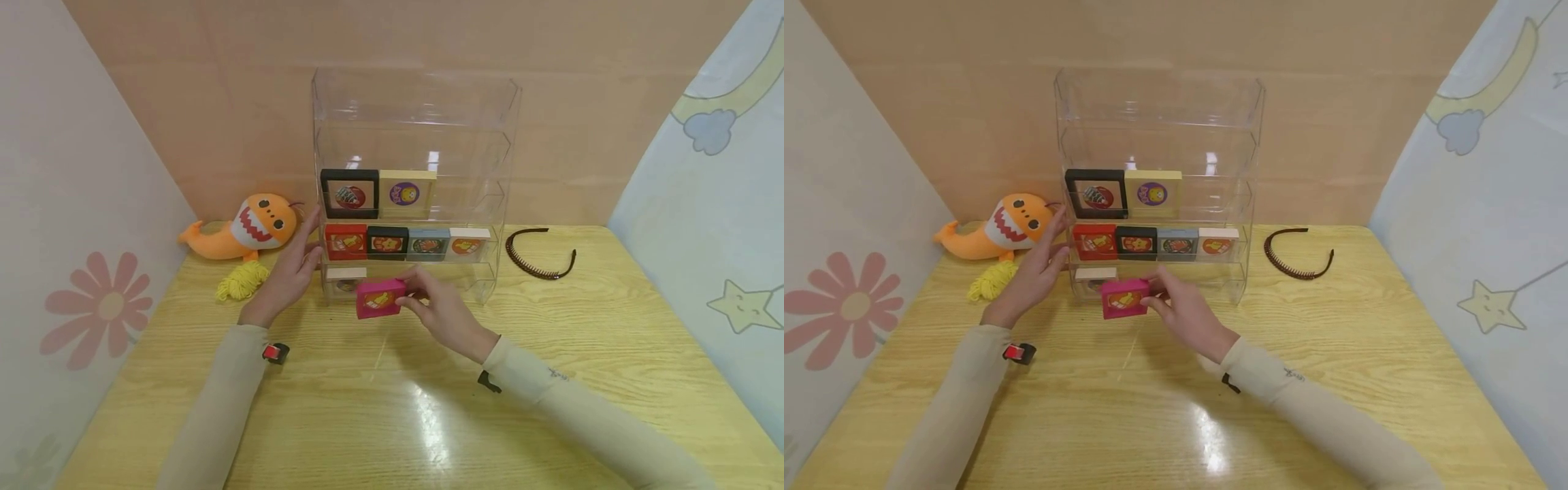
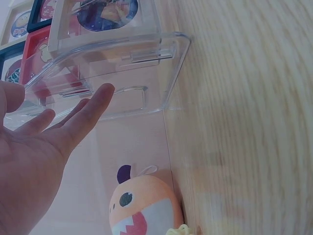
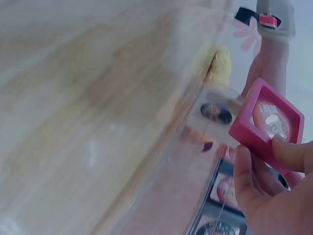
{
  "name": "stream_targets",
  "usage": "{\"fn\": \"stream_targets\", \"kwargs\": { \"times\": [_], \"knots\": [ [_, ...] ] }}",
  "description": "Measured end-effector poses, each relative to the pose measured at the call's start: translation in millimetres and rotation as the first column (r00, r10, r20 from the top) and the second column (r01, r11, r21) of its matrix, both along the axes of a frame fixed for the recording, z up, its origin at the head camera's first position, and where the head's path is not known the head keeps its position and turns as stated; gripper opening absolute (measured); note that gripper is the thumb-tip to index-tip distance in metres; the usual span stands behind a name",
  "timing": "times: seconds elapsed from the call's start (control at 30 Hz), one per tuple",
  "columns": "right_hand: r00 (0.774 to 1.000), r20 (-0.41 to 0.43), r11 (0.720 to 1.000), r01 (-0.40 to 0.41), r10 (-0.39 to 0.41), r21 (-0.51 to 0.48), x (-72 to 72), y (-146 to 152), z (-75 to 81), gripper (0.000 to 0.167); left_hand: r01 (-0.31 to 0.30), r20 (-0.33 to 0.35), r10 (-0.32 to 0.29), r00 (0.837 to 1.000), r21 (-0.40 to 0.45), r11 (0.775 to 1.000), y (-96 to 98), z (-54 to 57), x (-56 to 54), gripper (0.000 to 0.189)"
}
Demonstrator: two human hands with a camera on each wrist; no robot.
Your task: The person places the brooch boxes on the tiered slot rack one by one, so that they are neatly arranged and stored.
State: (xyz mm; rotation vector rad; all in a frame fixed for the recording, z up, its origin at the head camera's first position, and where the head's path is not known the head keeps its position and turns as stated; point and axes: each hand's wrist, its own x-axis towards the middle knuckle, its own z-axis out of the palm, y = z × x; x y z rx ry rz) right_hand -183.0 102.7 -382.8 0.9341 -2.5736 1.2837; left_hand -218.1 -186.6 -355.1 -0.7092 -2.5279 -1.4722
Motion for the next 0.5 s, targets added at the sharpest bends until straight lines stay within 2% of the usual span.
{"fn": "stream_targets", "kwargs": {
  "times": [0.1, 0.23, 0.37, 0.5],
  "knots": [
    [0.997, -0.063, 0.999, 0.049, -0.05, -0.021, -4.9, 5, 2.7, 0.028, 0.002, 0.01, -0.002, 1.0, 0.004, 1.0, -0.5, 0.8, 0.5, 0.067],
    [0.98, -0.149, 0.992, 0.125, -0.128, -0.028, -12.2, 9, 2.3, 0.03, 0.005, 0.022, -0.006, 1.0, 0.013, 1.0, -0.6, 1.7, 0.9, 0.067],
    [0.966, -0.186, 0.983, 0.182, -0.182, -0.015, -18.6, 9, -1.0, 0.03, 0.002, 0.021, -0.002, 1.0, 0.009, 1.0, -0.2, 1.4, 1.2, 0.067],
    [0.962, -0.193, 0.979, 0.204, -0.195, 0.028, -24.9, 5, -6.5, 0.029, 0.003, 0.024, -0.003, 1.0, 0.008, 1.0, 0.3, 0.5, 0.9, 0.066]
  ]
}}
